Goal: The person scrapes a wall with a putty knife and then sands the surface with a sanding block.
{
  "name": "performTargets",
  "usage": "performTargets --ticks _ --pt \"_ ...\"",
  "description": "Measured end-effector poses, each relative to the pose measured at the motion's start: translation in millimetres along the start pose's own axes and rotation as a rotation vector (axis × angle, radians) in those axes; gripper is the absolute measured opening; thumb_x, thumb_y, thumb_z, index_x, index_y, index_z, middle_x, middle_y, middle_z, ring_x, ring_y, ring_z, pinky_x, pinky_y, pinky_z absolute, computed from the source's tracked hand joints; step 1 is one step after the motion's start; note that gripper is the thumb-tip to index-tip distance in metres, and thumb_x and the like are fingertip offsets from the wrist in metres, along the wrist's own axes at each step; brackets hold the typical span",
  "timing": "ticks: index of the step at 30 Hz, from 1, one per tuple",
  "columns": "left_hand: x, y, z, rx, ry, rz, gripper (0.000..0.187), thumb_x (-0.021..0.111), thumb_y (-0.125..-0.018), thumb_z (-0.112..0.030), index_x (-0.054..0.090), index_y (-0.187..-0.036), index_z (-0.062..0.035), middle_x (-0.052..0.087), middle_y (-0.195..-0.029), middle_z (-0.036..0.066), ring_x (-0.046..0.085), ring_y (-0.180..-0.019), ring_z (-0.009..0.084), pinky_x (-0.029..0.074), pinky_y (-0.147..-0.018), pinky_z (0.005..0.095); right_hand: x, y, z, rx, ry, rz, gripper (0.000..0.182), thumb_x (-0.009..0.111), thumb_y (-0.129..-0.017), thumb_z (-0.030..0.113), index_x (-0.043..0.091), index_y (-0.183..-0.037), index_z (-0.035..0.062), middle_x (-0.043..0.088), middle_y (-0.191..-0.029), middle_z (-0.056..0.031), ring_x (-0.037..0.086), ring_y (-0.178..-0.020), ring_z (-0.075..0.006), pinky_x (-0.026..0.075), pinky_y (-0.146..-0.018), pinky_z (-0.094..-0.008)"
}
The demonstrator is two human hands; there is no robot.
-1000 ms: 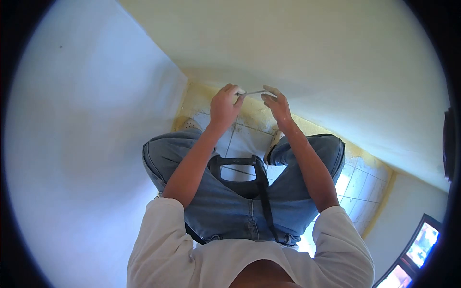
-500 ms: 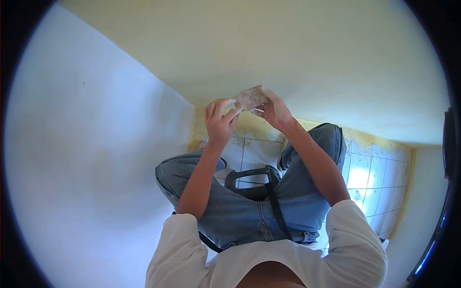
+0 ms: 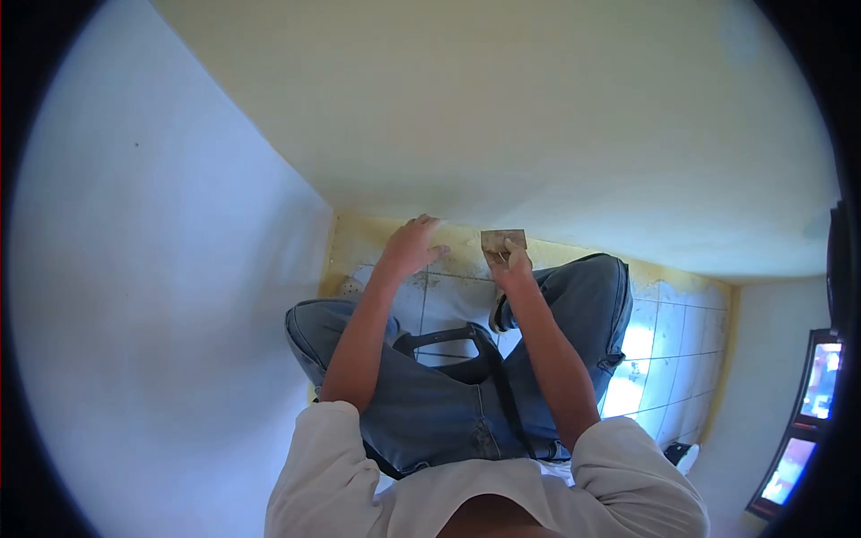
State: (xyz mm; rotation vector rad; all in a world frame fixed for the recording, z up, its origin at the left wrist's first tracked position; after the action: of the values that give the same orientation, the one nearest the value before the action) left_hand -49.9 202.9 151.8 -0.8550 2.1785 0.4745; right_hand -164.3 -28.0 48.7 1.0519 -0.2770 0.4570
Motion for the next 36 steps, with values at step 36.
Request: performTargets --ticks 36 --pt "-12 -33 68 -0.314 -0.271 0.099 0.053 0.071 -0.096 -0.051 0.071 -0.123 -0.0052 0.074 -0.119 0.013 0.070 -0.117 0.0324 0.055 -0.096 0.0488 90 -125 -67 -0.099 0.140 0.220 0.044 0.035 -0.107 -0.001 0.039 -0.149 -0.0168 0.051 -0.149 -0.0333 0.057 -0.135 -0.0466 0.048 -0.122 -0.0503"
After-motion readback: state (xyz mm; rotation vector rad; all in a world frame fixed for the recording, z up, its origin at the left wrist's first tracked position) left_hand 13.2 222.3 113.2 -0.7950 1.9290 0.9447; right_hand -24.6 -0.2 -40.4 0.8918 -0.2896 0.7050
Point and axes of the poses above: each hand's wrist, its own y-axis away from the middle knuckle, its own x-axis out of the palm, z = x × y, the point moved 2 cm from there along -y, towards the middle knuckle
